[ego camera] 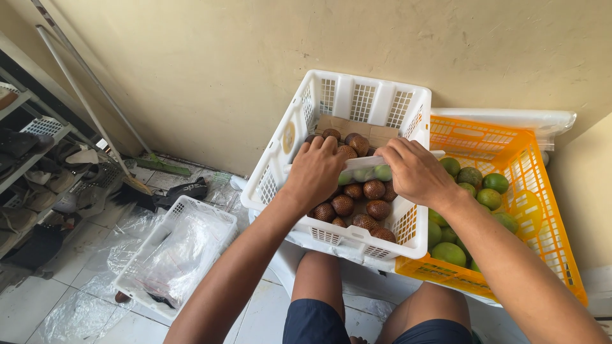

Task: Sorting and packing salak fruits and limes into plastic bags from crates.

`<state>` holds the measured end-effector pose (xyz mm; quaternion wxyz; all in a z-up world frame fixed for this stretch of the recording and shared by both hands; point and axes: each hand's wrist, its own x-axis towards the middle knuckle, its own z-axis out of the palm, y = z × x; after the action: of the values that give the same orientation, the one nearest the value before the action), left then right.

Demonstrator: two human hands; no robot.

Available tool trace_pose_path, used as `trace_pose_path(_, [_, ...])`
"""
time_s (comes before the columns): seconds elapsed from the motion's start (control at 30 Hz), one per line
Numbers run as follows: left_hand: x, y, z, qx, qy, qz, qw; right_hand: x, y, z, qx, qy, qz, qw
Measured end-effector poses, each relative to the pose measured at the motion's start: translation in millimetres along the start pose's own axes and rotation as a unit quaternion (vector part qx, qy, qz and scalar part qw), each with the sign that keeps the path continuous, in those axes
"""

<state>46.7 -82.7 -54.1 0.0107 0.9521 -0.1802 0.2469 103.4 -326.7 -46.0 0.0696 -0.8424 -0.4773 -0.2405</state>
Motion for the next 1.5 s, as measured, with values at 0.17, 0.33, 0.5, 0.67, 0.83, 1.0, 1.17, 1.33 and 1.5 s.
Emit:
trace_pose_path(0.17, [8.2,23.0,-23.5,-0.02,-0.091,-0.043,0.995,6.8,3.6,0.0,0.028,-0.032,0.041,0.998])
trace_pose_path(0.33, [7.1,18.7,9.7,-0.163,-0.121,-0.106,0.973,11.7,4.1,-5.9,0.106,-0.075,0.085,0.988])
trace_pose_path(0.5, [6.3,16.0,-29.5,-0.348,-0.16,-0.182,0.906,8.5,-7.6,-25.4,0.095,-0.058,0.017,0.994])
trace_pose_path(0.67, [6.0,9.7,-9.9,-0.317,-0.177,-0.102,0.926,6.8,11.5,7.4,0.005,-0.013,-0.024,1.0])
trace_pose_path(0.83, [7.9,3.0,25.3,-0.145,-0.109,-0.015,0.983,7.1,15.2,27.9,-0.029,0.006,-0.011,0.999])
trace_pose_path(1.0, [13.3,9.7,49.8,0.052,0.036,-0.055,0.996,20.7,11.6,30.5,0.005,-0.015,0.042,0.999])
trace_pose_path(1.17, [24.2,11.8,48.8,-0.047,-0.043,-0.106,0.992,21.8,9.1,30.0,0.058,-0.086,0.095,0.99])
trace_pose_path(1.33, [20.1,4.8,34.3,-0.09,-0.093,-0.085,0.988,31.3,-19.9,-13.6,0.128,-0.185,0.137,0.965])
trace_pose_path(1.5, [19.7,6.8,-8.0,-0.131,-0.125,-0.073,0.981,21.0,18.0,39.7,0.026,-0.088,0.058,0.994])
